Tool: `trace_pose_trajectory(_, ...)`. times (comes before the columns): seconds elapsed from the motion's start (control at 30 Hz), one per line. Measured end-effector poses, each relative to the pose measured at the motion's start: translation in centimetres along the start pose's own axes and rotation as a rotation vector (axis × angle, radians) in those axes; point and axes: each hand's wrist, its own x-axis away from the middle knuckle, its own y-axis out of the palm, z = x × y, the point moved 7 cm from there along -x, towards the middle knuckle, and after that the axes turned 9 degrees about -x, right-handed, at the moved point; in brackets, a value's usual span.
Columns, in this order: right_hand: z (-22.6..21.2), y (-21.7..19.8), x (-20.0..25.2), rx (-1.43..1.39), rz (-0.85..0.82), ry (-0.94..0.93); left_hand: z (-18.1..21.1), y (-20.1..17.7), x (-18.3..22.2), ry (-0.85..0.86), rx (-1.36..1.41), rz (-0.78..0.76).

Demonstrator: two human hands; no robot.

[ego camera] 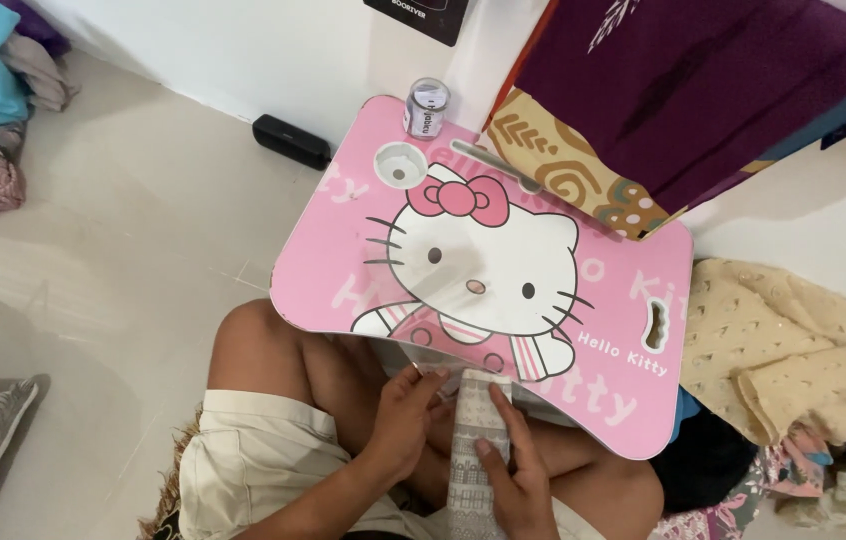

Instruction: Cleaning a white patterned hijab using a lint roller and then preparing it for storage or shipping.

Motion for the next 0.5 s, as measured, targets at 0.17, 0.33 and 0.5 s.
trace_pose_trajectory(0.17, 0.6, 0.7, -0.1, -0.074, -0.059, -0.033, -0.2, 0.1, 0.3, -0.063, 0.0, 0.019)
trace_pose_trajectory(0.33, 1.1, 0.7, -0.1, -0.099, -0.083, -0.085, -0.6, 0.1, 0.8, -0.126, -0.109, -0.026)
trace_pose_trajectory(0.5, 1.4, -0.2, 0.0, -0.126, -0.053, -0.097, -2.5, 0.5, 0.8, -0.175, -0.06, -0.219)
